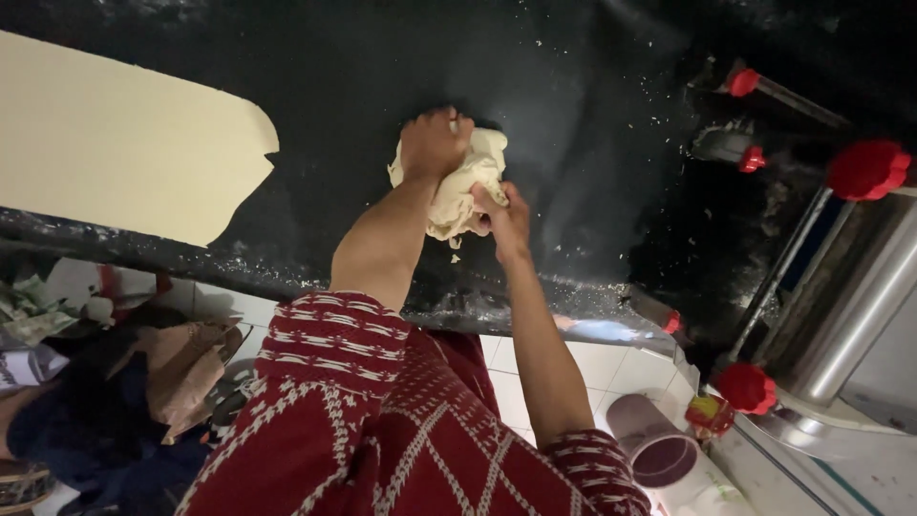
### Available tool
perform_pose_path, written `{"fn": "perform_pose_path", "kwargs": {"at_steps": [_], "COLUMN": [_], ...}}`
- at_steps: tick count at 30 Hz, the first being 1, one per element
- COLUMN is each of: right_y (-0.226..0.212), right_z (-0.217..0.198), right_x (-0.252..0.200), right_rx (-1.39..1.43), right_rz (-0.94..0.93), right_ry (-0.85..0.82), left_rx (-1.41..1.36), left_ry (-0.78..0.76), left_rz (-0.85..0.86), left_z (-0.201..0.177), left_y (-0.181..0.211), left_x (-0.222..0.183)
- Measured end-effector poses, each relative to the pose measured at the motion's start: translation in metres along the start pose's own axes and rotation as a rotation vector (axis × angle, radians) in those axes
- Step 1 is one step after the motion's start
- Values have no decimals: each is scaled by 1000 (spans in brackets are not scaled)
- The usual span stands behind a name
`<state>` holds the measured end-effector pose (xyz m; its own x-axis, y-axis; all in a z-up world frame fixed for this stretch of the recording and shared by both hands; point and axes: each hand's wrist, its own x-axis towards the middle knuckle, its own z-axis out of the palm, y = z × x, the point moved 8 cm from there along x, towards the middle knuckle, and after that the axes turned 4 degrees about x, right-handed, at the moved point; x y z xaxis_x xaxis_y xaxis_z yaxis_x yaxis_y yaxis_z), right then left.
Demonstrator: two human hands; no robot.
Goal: Kneading a ball of dough on a floured work surface in a bakery production area.
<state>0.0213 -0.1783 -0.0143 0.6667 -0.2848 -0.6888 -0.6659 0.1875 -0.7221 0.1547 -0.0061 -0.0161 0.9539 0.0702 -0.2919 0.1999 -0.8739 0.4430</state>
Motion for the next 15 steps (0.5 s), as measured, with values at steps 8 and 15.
{"fn": "perform_pose_path", "kwargs": {"at_steps": [8, 15], "right_y": [24, -34], "right_z": [-5, 21], "right_x": [81, 46], "right_rx": [-90, -66], "right_rz": [-64, -31], "right_ry": [142, -54], "left_rx": [-25, -183], "left_ry": [6, -3], "left_rz": [-90, -140], "left_z": [13, -15], "left_y": [-11, -6], "left_x": [8, -6]}}
